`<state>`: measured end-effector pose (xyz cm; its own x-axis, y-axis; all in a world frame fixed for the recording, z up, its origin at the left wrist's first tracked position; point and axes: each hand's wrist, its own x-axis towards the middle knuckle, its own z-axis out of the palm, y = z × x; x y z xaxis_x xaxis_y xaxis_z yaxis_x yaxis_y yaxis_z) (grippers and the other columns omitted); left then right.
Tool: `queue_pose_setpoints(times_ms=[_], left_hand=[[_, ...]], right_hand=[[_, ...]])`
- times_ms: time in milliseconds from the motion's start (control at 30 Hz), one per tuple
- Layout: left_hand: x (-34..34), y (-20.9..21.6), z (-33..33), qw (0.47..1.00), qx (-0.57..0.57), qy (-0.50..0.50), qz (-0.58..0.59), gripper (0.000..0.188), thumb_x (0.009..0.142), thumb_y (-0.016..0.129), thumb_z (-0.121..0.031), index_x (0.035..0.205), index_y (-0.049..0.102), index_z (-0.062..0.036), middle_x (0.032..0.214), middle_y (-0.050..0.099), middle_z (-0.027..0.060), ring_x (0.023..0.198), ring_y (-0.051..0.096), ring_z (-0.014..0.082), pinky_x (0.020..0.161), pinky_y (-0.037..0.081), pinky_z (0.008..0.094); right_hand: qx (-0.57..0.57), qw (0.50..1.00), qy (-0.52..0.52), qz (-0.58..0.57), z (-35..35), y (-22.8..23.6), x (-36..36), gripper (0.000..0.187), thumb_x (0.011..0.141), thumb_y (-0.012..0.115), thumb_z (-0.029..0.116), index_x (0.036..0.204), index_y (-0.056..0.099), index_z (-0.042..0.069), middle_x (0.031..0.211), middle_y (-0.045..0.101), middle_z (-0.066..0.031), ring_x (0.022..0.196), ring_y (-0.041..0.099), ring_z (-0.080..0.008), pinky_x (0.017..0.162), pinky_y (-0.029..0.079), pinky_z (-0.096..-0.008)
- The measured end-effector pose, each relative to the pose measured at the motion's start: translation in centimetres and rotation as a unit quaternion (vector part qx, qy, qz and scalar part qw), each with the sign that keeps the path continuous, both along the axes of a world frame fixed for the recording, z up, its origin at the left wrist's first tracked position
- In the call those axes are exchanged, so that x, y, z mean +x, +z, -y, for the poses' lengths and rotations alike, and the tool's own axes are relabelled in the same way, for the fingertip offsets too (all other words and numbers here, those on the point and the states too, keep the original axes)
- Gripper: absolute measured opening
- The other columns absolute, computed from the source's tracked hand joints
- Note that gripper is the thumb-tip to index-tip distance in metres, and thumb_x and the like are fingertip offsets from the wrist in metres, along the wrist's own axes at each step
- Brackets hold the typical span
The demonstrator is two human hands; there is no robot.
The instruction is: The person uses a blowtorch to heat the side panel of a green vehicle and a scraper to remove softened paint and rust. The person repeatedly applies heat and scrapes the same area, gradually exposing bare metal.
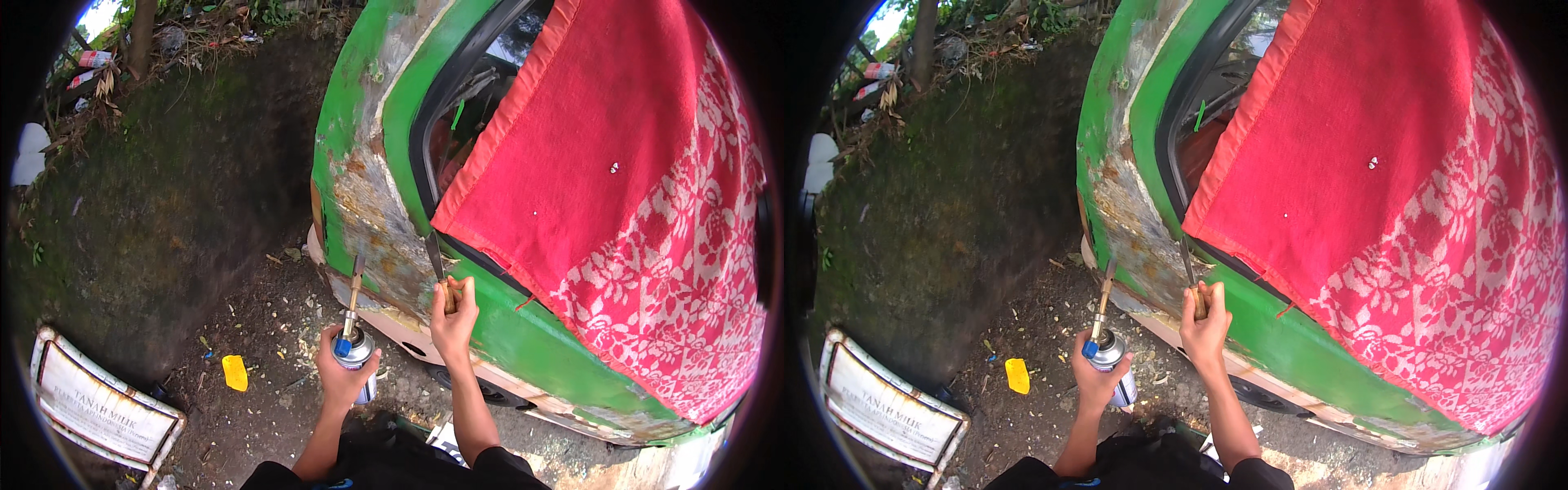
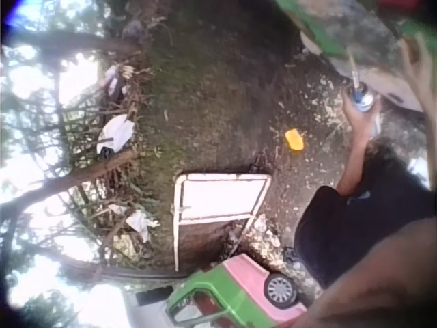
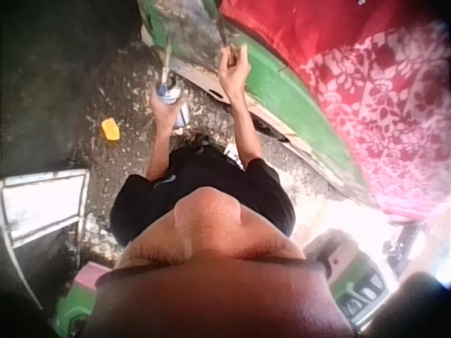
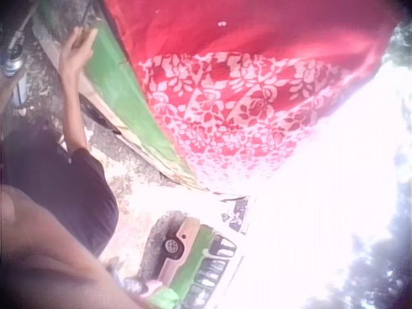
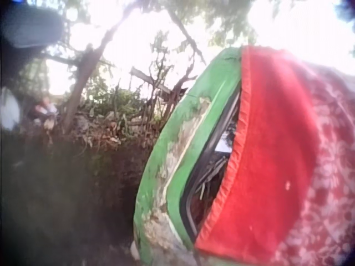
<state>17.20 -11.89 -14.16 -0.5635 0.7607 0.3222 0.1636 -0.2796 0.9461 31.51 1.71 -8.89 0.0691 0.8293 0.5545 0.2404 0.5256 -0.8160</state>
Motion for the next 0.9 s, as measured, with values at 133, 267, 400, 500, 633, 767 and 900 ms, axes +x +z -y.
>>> queue_pose_setpoints(times_ms=[133,267,400,500,633,767,900], left_hand=[[0.2,0.0,0.2,0.999,-0.013,-0.008,0.034,0.061,0.070,0.090,-0.014,0.116,0.053,0.0005,0.091,0.066,0.0061,0.082,0.063,0.0122,0.077,0.053,0.0297],[-0.4,0.9,1.6,1.000,-0.019,0.004,0.009,0.058,0.072,0.089,-0.011,0.116,0.052,-0.0010,0.094,0.065,0.0049,0.085,0.064,0.0117,0.079,0.053,0.0292],[-0.8,0.6,1.6,1.000,-0.022,0.001,0.008,0.055,0.074,0.087,-0.007,0.116,0.052,-0.0023,0.095,0.064,0.0041,0.085,0.064,0.0114,0.078,0.053,0.0292],[-0.9,0.4,1.4,0.999,-0.034,-0.003,0.018,0.056,0.074,0.087,-0.008,0.117,0.053,-0.0009,0.095,0.065,0.0049,0.085,0.064,0.0119,0.078,0.053,0.0292],[-1.0,1.3,1.6,0.999,-0.027,-0.010,0.019,0.057,0.074,0.088,-0.010,0.118,0.052,-0.0007,0.095,0.065,0.0051,0.085,0.064,0.0119,0.078,0.053,0.0291],[-1.3,0.9,1.2,1.000,-0.017,-0.012,0.017,0.056,0.075,0.088,-0.009,0.117,0.052,-0.0018,0.096,0.064,0.0045,0.086,0.064,0.0120,0.079,0.053,0.0290],[-1.5,-0.3,0.7,0.999,-0.014,-0.005,0.036,0.060,0.072,0.090,-0.014,0.118,0.054,0.0008,0.094,0.066,0.0061,0.085,0.064,0.0124,0.078,0.053,0.0299]], right_hand=[[0.029,0.999,0.016,0.011,-1.3,2.9,-2.1,0.022,0.096,0.066,0.002,0.096,0.044,-0.001,0.072,0.063,-0.0143,0.068,0.058,-0.0095,0.059,0.047,-0.0296],[0.030,0.999,-0.005,-0.025,0.0,1.0,-1.7,0.021,0.099,0.063,0.002,0.098,0.042,0.000,0.070,0.057,-0.0033,0.063,0.042,-0.0032,0.051,0.032,-0.0236],[0.010,0.999,-0.030,-0.033,0.4,-0.1,-1.7,0.020,0.099,0.063,0.002,0.099,0.043,-0.001,0.069,0.056,-0.0021,0.064,0.043,-0.0036,0.053,0.034,-0.0230],[0.010,0.999,-0.036,-0.004,-0.1,1.5,-2.4,0.022,0.095,0.067,0.002,0.097,0.046,-0.002,0.078,0.067,-0.0162,0.065,0.063,-0.0153,0.059,0.049,-0.0312],[-0.028,0.998,-0.049,-0.008,1.7,0.2,-1.4,0.022,0.095,0.067,0.003,0.096,0.045,-0.002,0.080,0.068,-0.0172,0.071,0.069,-0.0184,0.064,0.053,-0.0328],[-0.017,0.998,-0.055,-0.008,1.3,0.2,-1.6,0.024,0.096,0.066,0.004,0.097,0.044,-0.002,0.081,0.065,-0.0162,0.072,0.067,-0.0171,0.063,0.051,-0.0296],[-0.039,0.996,0.012,-0.073,0.7,-1.2,-0.2,0.022,0.098,0.065,0.004,0.099,0.043,-0.001,0.080,0.061,-0.0102,0.070,0.061,-0.0114,0.059,0.047,-0.0249]])
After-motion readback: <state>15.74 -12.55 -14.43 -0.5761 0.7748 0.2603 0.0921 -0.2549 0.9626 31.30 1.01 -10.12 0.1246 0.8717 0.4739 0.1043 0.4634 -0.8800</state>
